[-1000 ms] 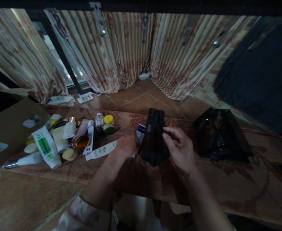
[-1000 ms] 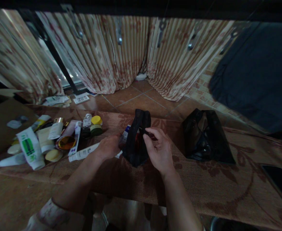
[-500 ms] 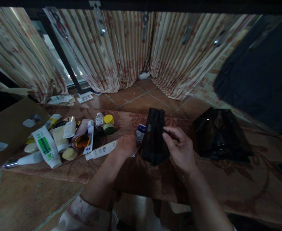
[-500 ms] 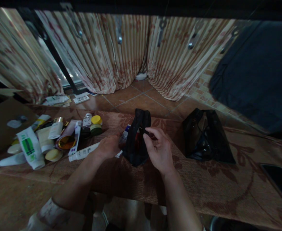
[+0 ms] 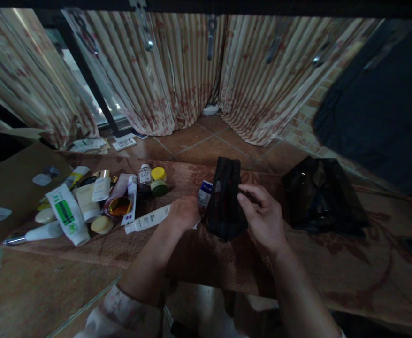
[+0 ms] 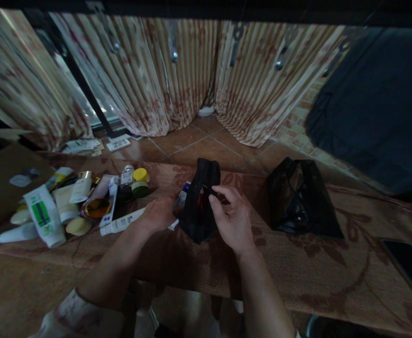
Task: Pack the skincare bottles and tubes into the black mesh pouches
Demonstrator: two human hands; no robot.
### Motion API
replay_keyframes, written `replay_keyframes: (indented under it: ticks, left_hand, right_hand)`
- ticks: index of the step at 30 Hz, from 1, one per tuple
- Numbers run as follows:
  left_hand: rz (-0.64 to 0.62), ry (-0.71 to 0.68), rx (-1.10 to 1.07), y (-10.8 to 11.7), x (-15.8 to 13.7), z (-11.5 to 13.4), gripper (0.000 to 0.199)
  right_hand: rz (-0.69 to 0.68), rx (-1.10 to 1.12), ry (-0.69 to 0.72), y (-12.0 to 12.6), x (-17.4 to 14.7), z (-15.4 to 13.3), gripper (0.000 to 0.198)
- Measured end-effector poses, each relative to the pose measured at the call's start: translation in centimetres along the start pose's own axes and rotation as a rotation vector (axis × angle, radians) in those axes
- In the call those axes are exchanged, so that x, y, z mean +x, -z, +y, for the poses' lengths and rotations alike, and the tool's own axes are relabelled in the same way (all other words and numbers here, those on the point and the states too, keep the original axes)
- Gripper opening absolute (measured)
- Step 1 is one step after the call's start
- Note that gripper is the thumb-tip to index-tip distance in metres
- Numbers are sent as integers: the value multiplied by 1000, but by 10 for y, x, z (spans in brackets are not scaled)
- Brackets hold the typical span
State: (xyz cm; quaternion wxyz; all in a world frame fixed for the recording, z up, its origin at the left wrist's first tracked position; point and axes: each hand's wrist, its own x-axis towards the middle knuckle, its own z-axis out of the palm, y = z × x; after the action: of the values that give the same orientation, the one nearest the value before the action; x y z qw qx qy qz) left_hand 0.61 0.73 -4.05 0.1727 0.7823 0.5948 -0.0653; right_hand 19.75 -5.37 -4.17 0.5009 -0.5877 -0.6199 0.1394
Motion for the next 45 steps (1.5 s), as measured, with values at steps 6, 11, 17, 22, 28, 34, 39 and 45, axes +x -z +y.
replay_keyframes:
  ticks: [6, 11, 17, 22, 28, 34, 39, 45]
  left_hand:
    - [-10, -12, -12, 1, 0, 0, 38]
    - [5, -9, -5, 1, -1, 0, 37]
    - [-1, -6, -6, 1, -1, 0, 40]
    - [-8, -7, -13, 2, -1, 1, 40]
    - [-21, 2, -15, 5, -3, 1, 38]
    - [-17, -6, -11, 3, -1, 1, 38]
    - [-13, 4, -13, 3, -2, 2, 42]
    - [-14, -13, -23, 3, -2, 0, 40]
  right_hand:
    - [-2, 8, -28, 0, -1, 0, 21]
    - [0, 17, -22, 0, 0, -1, 21]
    - [3, 27, -36, -1, 0, -1, 22]
    - [-4, 13, -27, 0, 0, -1, 22]
    - [-6, 7, -33, 0, 0, 0, 22]
    - [-11, 23, -34, 0, 0, -1, 22]
    - [-2, 27, -49, -1, -1, 1, 21]
    - [-4, 35, -54, -1, -1, 0, 21]
